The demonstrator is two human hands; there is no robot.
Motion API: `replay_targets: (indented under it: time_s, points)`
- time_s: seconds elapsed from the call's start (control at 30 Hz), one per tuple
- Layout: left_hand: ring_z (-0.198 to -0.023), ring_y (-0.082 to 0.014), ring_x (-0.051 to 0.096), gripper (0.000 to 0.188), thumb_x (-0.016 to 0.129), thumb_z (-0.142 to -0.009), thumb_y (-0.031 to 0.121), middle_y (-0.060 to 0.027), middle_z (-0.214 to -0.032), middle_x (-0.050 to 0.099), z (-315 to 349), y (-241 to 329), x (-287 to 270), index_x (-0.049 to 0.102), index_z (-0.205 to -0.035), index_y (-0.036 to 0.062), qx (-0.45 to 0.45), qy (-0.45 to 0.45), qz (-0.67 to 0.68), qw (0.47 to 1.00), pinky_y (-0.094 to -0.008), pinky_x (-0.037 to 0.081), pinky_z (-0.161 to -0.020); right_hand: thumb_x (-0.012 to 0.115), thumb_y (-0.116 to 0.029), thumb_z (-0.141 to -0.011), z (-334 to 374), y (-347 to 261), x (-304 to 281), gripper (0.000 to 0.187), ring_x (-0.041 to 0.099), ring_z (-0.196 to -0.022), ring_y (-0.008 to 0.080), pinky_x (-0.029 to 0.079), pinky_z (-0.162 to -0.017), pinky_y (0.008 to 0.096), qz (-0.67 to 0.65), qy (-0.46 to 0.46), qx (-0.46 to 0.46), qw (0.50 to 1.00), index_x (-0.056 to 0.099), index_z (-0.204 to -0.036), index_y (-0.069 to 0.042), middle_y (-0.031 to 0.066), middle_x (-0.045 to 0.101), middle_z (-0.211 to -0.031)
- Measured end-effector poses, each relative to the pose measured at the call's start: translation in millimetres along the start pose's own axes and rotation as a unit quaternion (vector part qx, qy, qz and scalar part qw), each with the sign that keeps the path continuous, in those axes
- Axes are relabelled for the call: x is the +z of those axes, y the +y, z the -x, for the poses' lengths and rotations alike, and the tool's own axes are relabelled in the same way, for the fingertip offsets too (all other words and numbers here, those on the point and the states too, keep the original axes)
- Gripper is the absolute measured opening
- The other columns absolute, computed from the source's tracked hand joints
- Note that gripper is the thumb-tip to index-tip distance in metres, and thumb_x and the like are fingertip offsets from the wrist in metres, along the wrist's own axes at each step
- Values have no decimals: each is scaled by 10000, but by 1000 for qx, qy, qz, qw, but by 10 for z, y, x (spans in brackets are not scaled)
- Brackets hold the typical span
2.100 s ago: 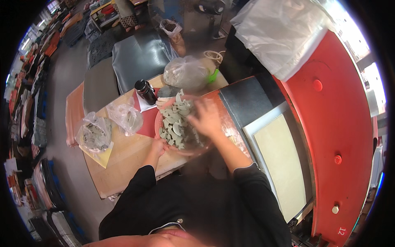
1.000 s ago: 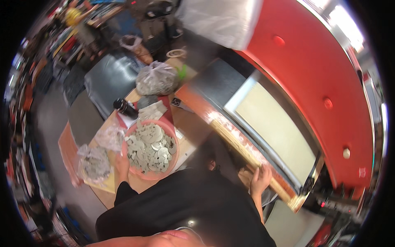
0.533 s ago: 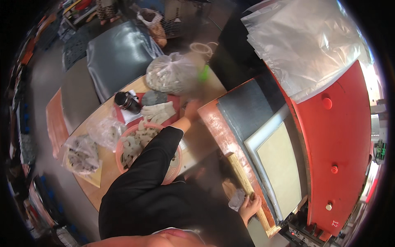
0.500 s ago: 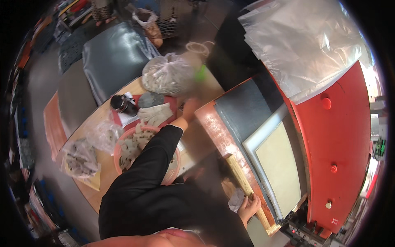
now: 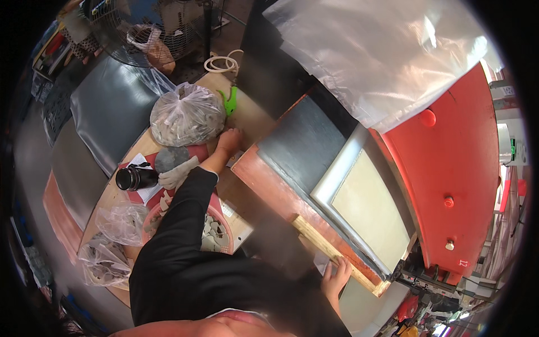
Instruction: The person arranges small decorative cutouts on a flat surface, then transfers them into a plastic bag and places the bag into a pink basket. The person repeats this process with additional cutouts.
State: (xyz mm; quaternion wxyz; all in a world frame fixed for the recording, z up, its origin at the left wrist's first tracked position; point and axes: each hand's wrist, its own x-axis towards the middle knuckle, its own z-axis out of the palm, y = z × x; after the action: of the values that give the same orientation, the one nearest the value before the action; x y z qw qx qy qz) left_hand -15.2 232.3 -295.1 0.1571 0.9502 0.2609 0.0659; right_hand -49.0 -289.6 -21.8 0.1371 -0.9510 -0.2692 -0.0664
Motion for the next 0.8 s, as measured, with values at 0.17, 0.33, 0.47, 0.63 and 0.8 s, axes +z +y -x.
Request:
replay_targets:
  time_s: [0.17,0.33,0.47,0.63,0.8]
  points:
    - [-772,-278,658,174,541,-855,157,-113,-854,676,703,7,-1016,668,-954,90,-12,299,-23,954,-388,537,-667,662,-75,-812,-128,103,-53,292,510,-1091,402,407,-941,453,-12,19,12,1000,584,-1084,-2,232,547,-1125]
    - [-917,-334,622,258,591,-831,145,-150,-994,671,2315,-47,-1838,662,-1062,53,-8,304,-123,945,-425,513,-765,662,-96,-823,-150,702,-298,274,527,-1069,378,419,-933,438,16,148,79,986,591,-1071,-3,198,579,-1092]
    - [-888,-354,596,203,605,-793,148,-146,-946,642,3127,300,-1887,671,-943,28,-109,98,-115,983,-458,482,-795,664,-112,-824,-96,1442,-543,259,540,-1035,344,419,-925,412,21,236,172,956,589,-1043,5,175,588,-1048]
    - [-925,-348,600,189,602,-815,132,-144,-986,650,2852,870,-1898,672,-955,26,-83,179,-59,979,-438,471,-808,662,-160,-820,-31,2379,-748,289,529,-1058,345,408,-931,416,59,308,244,918,590,-1049,2,173,587,-1071]
    - [-975,-343,592,157,584,-866,85,-152,-1039,638,2168,2085,-1987,651,-977,-4,52,311,48,948,-425,460,-870,727,-277,-701,-155,3313,-1070,594,491,-1146,383,386,-1001,429,138,235,362,891,552,-1198,-1,216,529,-1216]
